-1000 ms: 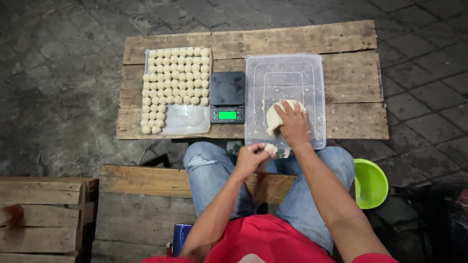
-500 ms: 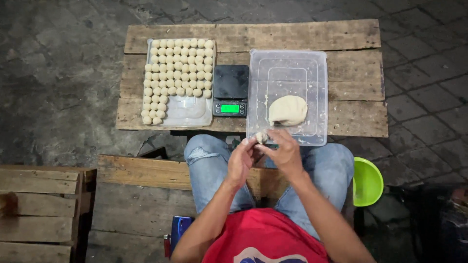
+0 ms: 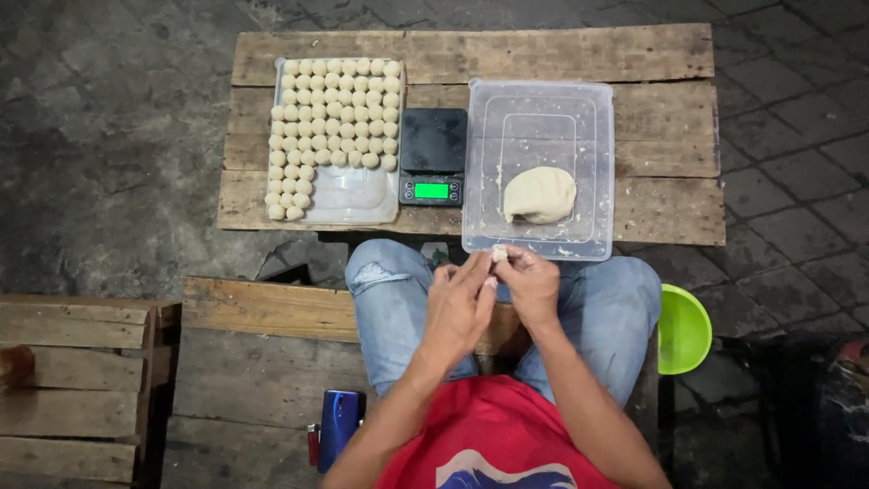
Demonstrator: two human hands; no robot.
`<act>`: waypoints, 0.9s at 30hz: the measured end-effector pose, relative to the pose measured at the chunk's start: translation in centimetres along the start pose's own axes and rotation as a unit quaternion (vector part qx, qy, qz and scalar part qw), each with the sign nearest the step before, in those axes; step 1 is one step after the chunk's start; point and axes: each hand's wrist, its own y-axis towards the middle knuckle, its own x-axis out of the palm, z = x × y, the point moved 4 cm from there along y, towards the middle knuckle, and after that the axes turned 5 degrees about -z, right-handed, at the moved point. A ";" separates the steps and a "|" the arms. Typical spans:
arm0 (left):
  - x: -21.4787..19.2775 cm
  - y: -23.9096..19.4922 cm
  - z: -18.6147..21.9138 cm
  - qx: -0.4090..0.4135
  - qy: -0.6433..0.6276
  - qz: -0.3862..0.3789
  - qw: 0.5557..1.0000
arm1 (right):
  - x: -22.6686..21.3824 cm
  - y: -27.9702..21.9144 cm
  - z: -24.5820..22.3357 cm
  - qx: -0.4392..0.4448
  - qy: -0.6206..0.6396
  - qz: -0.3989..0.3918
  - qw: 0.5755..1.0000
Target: The person sits on a wooden bench and portions a large mass of dough into small, uniform balls. They tear off pieces of dough, weigh them on a digital scale, and roll them into spheres before placing them onto a tray.
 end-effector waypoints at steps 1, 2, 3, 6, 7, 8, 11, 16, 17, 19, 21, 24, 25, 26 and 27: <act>0.0 -0.4 0.0 0.022 0.058 0.022 0.998 | 0.3 0.2 1.1 0.031 0.083 -0.004 0.996; 0.1 -0.9 0.1 0.044 0.116 0.043 0.991 | 0.6 0.3 2.1 0.062 0.165 -0.008 0.984; 0.4 -1.0 -0.1 0.046 0.114 0.042 0.992 | 0.3 -0.1 1.0 0.062 0.164 -0.005 0.984; 0.9 -1.5 -0.5 0.070 0.106 0.065 0.990 | -0.6 -1.6 -1.0 0.125 0.238 -0.037 0.962; 0.8 -1.6 -0.6 0.073 0.096 0.072 0.990 | -0.7 -1.9 -1.2 0.131 0.274 -0.054 0.951; 0.7 -1.7 -0.7 0.076 0.086 0.079 0.990 | -0.9 -2.2 -1.5 0.137 0.309 -0.070 0.939; 0.5 -1.8 -0.6 0.068 0.114 0.095 0.987 | -0.6 -2.8 -2.6 0.106 0.365 -0.114 0.918; 0.2 -1.5 -0.3 0.080 0.062 0.089 0.991 | -0.8 -2.7 -2.0 0.100 0.356 -0.111 0.922; 0.0 -1.5 0.0 0.082 0.031 0.081 0.993 | -0.9 -2.7 -1.0 0.100 0.338 -0.103 0.930; -0.5 -1.8 0.4 0.057 -0.057 0.060 0.995 | -0.8 -2.7 -0.9 0.114 0.349 -0.095 0.925; -0.7 -1.7 0.9 0.032 -0.145 0.038 0.988 | -0.8 -2.6 -0.9 0.128 0.360 -0.086 0.920; -0.4 -1.8 -0.4 -0.128 -0.436 0.071 0.888 | -1.0 -2.1 -1.0 0.124 0.399 -0.089 0.904; -0.1 -2.0 -1.3 -0.173 -0.498 0.092 0.845 | -1.3 -1.9 -0.7 0.127 0.403 -0.083 0.903; 0.2 -2.2 -2.2 -0.217 -0.556 0.113 0.794 | -1.6 -1.7 -0.3 0.131 0.406 -0.077 0.901; 0.5 -2.3 -3.1 -0.216 -0.556 0.114 0.794 | -1.8 -2.1 -1.7 0.131 0.406 -0.078 0.901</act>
